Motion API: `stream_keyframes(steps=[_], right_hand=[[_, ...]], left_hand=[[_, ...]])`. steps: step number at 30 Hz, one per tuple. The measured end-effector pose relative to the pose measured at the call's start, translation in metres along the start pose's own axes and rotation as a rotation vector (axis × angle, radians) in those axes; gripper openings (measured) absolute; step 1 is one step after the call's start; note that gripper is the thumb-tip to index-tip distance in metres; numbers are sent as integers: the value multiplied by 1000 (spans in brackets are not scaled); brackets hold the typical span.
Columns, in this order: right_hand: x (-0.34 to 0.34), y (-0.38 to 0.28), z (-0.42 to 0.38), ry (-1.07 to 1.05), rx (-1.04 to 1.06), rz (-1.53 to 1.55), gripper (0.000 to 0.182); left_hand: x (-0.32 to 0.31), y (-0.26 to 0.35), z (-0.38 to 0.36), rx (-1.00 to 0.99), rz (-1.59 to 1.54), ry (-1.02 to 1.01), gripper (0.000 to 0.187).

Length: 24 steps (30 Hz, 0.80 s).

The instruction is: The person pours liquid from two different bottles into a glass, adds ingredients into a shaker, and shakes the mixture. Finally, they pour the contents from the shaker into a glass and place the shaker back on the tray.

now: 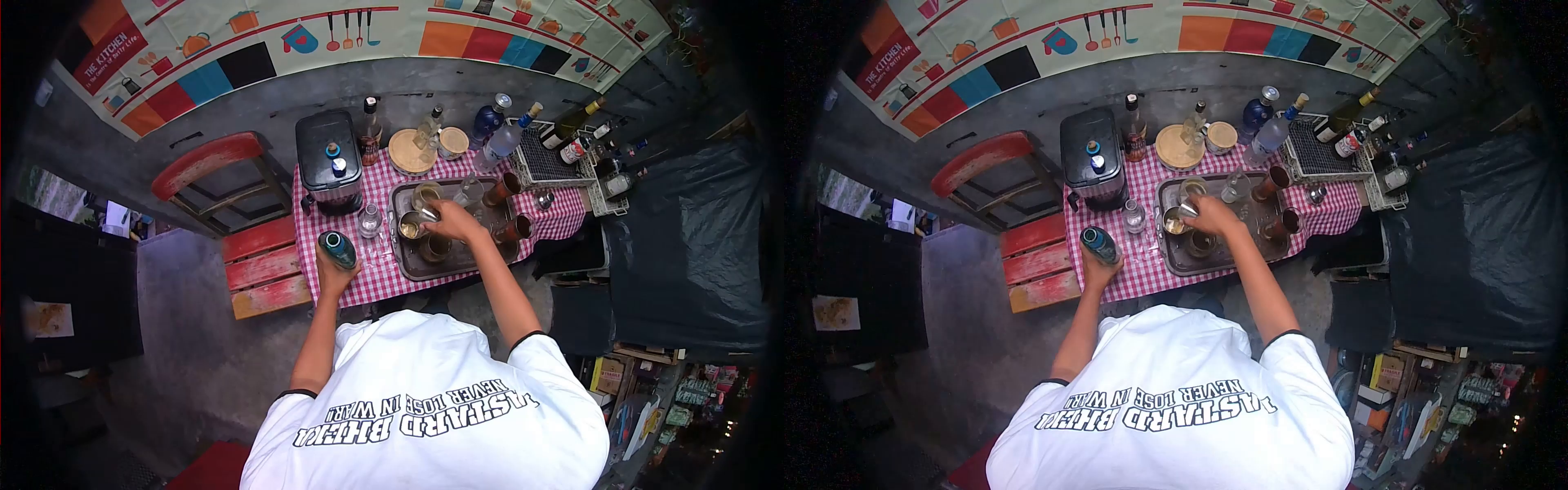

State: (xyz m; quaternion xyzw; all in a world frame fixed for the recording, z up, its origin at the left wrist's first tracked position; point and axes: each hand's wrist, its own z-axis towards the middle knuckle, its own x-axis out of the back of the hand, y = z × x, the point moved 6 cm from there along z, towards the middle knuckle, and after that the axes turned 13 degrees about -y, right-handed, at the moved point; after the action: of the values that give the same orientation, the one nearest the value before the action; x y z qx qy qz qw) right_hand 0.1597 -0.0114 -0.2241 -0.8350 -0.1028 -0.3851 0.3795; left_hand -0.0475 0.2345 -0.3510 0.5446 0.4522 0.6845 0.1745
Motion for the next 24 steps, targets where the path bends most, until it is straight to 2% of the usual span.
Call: stream_keyframes(steps=[5, 6, 11, 14, 15, 18, 21, 24], right_hand=[[-11, 5, -26, 100, 55, 175, 55], [-12, 5, -33, 121, 29, 227, 57], [-21, 8, -60, 224, 21, 392, 59], [-22, 7, -73, 210, -16, 576, 58], [-21, 6, -75, 212, -17, 588, 58], [-15, 1, -80, 244, 25, 615, 59], [1, -11, -84, 173, 110, 728, 60], [31, -29, -96, 191, 277, 709, 58]], left_hand=[[5, 13, -1, -28, -70, -16, 117], [8, 17, -2, 40, -28, -51, 116], [27, 45, -20, 95, 35, -111, 115], [44, 66, -33, -83, -34, -31, 115], [53, 77, -34, -83, -24, -39, 115], [69, 108, -34, -130, -136, -179, 116], [77, 154, -27, -168, -192, -275, 117], [72, 186, -21, -151, -69, -379, 120]])
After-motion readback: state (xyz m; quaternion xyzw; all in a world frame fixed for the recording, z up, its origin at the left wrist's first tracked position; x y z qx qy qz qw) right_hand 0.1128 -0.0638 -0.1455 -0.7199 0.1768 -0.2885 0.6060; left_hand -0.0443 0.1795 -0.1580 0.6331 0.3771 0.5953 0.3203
